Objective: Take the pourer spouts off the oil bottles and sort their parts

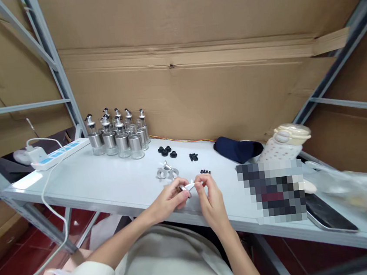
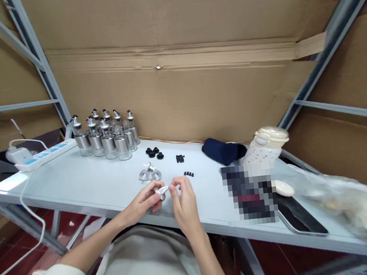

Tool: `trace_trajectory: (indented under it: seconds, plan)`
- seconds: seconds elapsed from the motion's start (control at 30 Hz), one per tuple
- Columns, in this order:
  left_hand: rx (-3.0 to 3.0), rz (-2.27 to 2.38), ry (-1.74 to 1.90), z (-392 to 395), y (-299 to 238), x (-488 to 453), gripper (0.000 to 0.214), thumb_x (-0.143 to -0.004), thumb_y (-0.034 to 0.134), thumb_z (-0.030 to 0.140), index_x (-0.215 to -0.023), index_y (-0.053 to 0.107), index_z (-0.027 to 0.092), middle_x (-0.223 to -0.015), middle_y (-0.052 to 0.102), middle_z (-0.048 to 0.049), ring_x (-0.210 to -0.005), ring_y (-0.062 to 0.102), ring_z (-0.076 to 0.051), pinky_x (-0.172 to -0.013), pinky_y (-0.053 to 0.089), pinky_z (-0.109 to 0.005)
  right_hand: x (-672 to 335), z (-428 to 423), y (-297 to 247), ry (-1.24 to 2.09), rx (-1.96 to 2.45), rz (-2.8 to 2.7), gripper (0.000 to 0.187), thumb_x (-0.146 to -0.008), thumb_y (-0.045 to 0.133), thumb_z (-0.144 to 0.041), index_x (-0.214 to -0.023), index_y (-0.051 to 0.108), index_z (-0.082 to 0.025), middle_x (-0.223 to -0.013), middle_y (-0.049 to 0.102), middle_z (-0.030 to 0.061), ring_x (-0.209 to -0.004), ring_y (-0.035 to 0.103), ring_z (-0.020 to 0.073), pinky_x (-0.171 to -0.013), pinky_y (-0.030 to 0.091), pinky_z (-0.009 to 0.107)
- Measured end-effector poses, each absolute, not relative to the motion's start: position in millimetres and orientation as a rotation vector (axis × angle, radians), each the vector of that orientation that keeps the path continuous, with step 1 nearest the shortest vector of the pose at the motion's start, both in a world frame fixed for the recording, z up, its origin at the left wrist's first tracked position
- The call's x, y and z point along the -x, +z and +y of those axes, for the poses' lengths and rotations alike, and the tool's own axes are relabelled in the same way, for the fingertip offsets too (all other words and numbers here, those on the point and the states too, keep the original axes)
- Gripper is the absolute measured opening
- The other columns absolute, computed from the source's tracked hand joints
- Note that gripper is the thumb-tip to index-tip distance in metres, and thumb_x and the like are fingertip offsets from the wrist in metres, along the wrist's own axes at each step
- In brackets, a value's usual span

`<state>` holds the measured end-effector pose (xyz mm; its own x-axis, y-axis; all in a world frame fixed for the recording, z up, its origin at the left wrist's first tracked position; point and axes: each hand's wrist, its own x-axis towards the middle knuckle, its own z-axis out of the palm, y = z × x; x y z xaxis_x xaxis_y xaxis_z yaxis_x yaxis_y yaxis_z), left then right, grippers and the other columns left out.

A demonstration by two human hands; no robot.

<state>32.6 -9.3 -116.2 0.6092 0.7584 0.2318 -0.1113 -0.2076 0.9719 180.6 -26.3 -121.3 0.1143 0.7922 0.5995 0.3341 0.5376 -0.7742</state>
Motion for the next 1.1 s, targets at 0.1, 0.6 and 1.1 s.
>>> trace_trajectory:
  seconds: [0.1,0.6,1.1]
  plan:
    - [-1.54,0.574,0.865,-7,-117,-33,0.049,-0.078,0.052,0.061,-0.091,0.047,0.014,-0.067,0.042,0.0044,-0.048,0.029,-0.003,-0.046,0.023,-0.019,-186,-25,-125,0.214,1.041,-1.717,0.028,-0.094,0.033,-0.034,-0.074,0.047,-0.021,-0.068,0.049,-0.0006,-0.062,0.047,0.0137,-0.061,0.038,0.026]
    - [-1.975,0.708,1.003,-9,-119,-35,0.029,-0.081,0.06,0.043,-0.09,0.048,0.017,-0.103,0.054,-0.0081,-0.086,0.051,-0.016,-0.073,0.041,-0.027,-188,-31,-118,0.169,1.312,-1.616,0.041,-0.092,0.029,-0.04,-0.056,0.035,-0.022,-0.048,0.041,-0.003,-0.05,0.04,0.0136,-0.052,0.03,0.025]
    - [-1.694,0.641,1.03,-11,-114,-25,0.042,-0.087,0.036,0.06,-0.09,0.04,0.018,-0.082,0.059,-0.0033,-0.072,0.053,-0.013,-0.08,0.036,-0.031,-249,-31,-89,0.266,1.241,-1.112,0.027,-0.079,0.054,-0.045,-0.076,0.057,-0.018,-0.072,0.06,0.0025,-0.066,0.054,0.0145,-0.064,0.043,0.027]
